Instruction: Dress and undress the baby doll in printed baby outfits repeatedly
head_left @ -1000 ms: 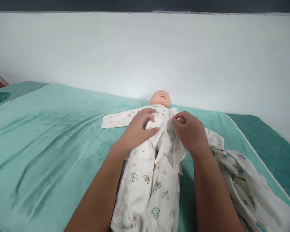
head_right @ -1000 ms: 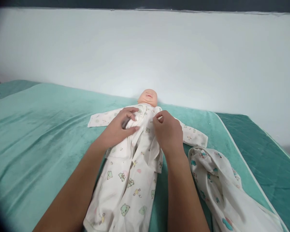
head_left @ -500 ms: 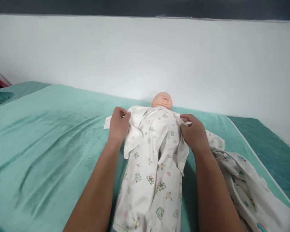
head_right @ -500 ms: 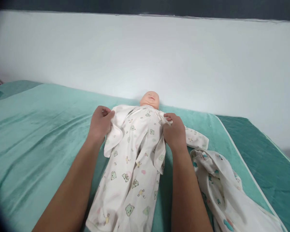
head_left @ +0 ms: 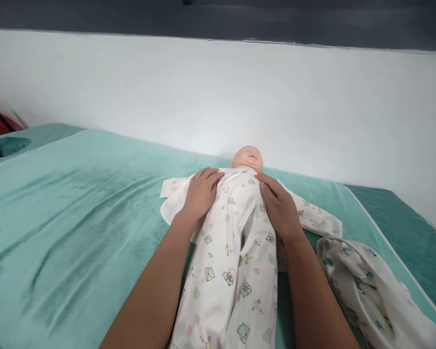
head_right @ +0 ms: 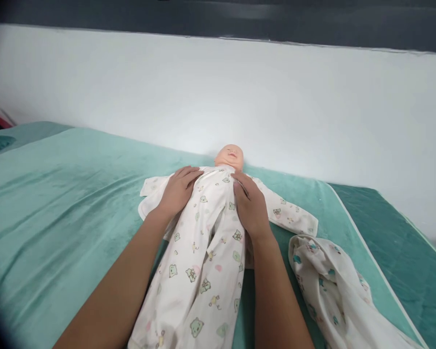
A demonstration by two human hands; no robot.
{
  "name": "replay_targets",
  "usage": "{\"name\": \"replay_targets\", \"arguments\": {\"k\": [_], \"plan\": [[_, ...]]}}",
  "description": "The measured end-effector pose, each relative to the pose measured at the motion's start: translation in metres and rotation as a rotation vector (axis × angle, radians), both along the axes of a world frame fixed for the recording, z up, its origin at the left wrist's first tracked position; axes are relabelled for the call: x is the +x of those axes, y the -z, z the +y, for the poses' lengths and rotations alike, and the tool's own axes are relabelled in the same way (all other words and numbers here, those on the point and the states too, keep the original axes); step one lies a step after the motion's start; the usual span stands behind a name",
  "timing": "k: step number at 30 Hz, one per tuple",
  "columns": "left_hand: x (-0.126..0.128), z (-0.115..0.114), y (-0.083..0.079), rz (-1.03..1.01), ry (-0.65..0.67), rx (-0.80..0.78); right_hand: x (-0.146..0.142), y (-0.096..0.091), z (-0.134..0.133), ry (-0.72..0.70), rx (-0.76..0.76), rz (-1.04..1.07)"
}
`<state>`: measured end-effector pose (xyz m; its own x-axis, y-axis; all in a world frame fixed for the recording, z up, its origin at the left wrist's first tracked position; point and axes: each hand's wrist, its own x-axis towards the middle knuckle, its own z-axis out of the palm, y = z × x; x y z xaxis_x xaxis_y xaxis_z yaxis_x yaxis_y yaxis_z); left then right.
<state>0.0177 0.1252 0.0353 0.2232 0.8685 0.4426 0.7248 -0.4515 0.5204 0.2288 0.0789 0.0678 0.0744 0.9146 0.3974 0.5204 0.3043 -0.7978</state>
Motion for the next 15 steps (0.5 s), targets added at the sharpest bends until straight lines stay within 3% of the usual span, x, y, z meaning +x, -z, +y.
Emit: {"name": "replay_targets", "arguments": {"k": [9,15], "plan": [[-0.003,0.013,0.007,0.224,-0.216,-0.035,0.033,0.015,0.039,0.123,-0.079,-0.467],[-0.016,0.017,0.001,0.217,-0.429,-0.192,0.070,0.019,0.050,0.411,-0.312,-0.482]]}}
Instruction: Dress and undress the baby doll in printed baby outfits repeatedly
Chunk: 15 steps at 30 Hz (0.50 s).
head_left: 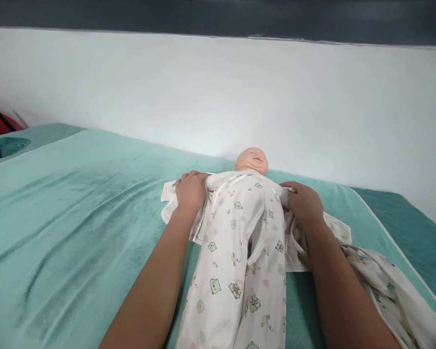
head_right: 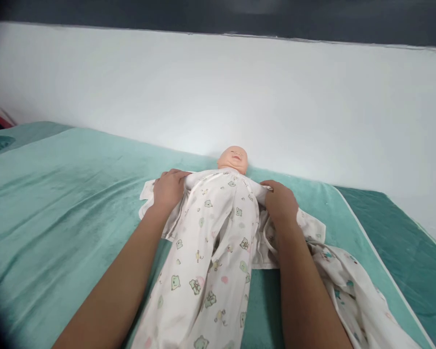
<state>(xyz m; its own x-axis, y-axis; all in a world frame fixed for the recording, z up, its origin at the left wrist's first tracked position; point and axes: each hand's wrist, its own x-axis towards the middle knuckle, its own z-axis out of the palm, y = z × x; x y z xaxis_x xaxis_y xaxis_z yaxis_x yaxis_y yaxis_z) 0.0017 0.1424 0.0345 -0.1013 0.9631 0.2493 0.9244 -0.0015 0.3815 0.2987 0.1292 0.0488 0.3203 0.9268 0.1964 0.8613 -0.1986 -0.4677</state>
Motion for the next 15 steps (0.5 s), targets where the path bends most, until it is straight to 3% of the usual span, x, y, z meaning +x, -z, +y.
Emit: {"name": "replay_targets", "arguments": {"k": [3,6,8,11,15], "plan": [[-0.003,0.000,-0.002,-0.007,-0.012,-0.029,0.006,0.000,-0.002,0.044,0.126,-0.048],[-0.001,0.000,-0.003,-0.004,-0.006,-0.037,-0.011,-0.006,-0.011,-0.119,0.423,-0.154],[0.001,0.000,-0.003,0.000,-0.011,-0.044,-0.029,-0.011,-0.018,-0.261,0.539,-0.128],[0.003,0.000,-0.003,0.010,-0.025,-0.053,-0.049,-0.016,-0.023,-0.395,0.431,0.112],[0.003,0.000,-0.002,0.013,-0.027,-0.047,-0.044,-0.011,-0.015,-0.296,0.192,0.300]]}}
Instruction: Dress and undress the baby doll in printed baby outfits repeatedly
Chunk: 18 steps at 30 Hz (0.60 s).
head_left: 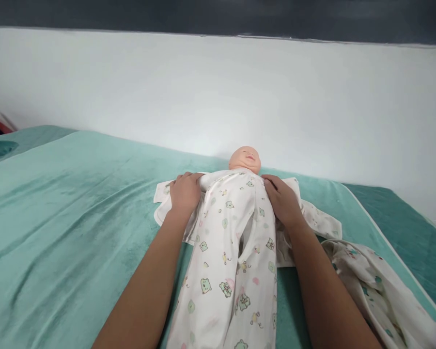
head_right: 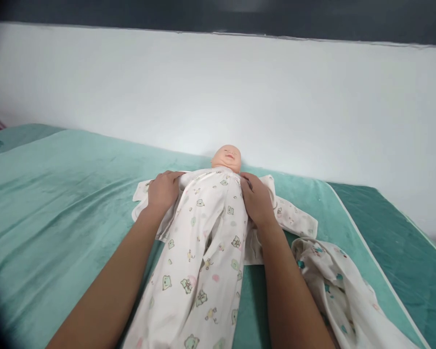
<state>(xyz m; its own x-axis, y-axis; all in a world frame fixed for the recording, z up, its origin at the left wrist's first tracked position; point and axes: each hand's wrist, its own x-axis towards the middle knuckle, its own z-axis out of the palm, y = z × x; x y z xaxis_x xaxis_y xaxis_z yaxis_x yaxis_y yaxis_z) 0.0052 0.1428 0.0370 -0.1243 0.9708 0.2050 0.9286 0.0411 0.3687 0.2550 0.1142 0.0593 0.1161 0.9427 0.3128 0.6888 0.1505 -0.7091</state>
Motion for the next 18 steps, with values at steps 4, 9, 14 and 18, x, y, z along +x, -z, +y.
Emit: {"name": "replay_targets", "arguments": {"k": [4,9,14,18], "plan": [[0.000,-0.001,0.000,-0.011,0.000,0.000,0.018,0.005,0.011,0.075,-0.133,-0.203],[0.000,-0.001,0.000,-0.026,0.005,-0.010,0.021,0.003,0.012,0.204,-0.265,-0.420],[0.002,-0.002,-0.003,-0.058,0.016,-0.037,0.015,0.002,0.011,0.221,-0.266,-0.459],[0.000,-0.005,-0.002,-0.017,0.049,-0.057,0.024,0.007,0.015,0.243,-0.274,-0.461]]}}
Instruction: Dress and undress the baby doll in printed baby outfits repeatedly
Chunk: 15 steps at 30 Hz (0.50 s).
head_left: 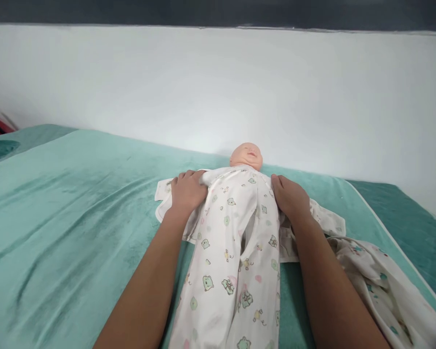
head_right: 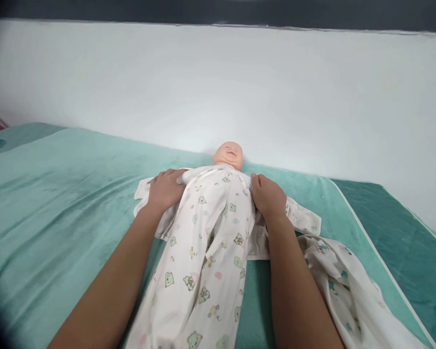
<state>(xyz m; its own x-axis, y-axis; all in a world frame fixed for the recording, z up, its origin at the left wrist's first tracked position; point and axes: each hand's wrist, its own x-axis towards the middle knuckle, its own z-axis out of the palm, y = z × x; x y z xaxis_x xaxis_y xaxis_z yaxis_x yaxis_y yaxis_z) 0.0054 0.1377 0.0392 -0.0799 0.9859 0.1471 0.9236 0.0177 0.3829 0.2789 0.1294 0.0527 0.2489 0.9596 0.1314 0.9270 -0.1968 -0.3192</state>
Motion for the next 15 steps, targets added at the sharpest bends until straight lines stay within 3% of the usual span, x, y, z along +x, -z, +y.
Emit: {"name": "replay_targets", "arguments": {"k": [2,5,7,9,11,13,15], "plan": [[-0.002,-0.001,0.002,0.026,0.014,-0.007,0.006,0.001,0.000,-0.011,0.023,0.068],[-0.004,-0.002,0.005,0.052,0.016,-0.001,0.003,-0.005,-0.007,-0.080,0.190,0.311],[-0.004,-0.001,0.006,0.052,0.014,0.001,-0.011,-0.016,-0.014,-0.156,0.303,0.440],[-0.004,0.000,0.005,0.044,0.013,-0.005,-0.036,-0.032,-0.017,-0.282,0.324,0.448],[-0.004,0.000,0.004,0.042,0.013,-0.005,-0.069,-0.048,-0.014,-0.466,0.249,0.337],[-0.003,0.000,0.004,0.042,0.013,-0.003,-0.104,-0.061,-0.004,-0.655,0.051,0.116],[-0.003,0.000,0.004,0.039,0.012,-0.004,-0.135,-0.066,0.011,-0.736,-0.147,-0.160]]}}
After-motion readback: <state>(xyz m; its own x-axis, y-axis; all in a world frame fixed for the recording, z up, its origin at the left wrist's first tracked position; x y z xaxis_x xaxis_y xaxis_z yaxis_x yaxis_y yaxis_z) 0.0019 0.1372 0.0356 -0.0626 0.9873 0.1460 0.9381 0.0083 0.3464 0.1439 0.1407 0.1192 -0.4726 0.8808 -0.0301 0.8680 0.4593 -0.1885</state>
